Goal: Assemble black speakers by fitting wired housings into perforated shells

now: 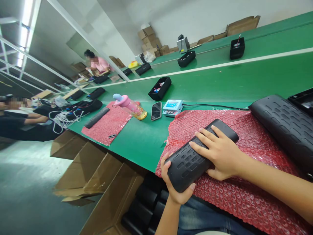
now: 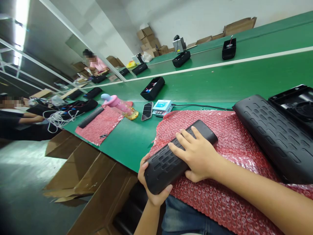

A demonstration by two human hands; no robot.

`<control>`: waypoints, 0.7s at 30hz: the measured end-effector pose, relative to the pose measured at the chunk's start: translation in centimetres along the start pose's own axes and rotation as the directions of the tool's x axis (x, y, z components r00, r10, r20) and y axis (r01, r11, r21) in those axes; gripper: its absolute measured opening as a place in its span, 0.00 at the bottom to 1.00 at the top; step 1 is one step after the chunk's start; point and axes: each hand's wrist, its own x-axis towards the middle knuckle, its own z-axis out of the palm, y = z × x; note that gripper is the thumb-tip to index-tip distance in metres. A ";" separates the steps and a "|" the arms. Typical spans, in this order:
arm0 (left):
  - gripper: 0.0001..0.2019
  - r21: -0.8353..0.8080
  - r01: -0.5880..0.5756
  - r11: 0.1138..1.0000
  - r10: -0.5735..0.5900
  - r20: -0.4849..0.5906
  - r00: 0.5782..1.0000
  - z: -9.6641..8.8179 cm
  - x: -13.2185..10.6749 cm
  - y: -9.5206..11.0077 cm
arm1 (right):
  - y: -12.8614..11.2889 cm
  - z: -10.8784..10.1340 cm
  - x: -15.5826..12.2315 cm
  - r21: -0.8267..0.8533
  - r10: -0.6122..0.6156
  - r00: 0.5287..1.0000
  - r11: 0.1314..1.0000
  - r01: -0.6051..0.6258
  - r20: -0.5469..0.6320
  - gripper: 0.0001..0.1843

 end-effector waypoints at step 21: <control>0.41 -0.045 -0.071 0.996 0.070 -0.026 0.997 0.3 0.7 0.3 | 0.1 0.0 0.2 0.014 0.001 1.000 1.000 -0.001 -0.010 0.43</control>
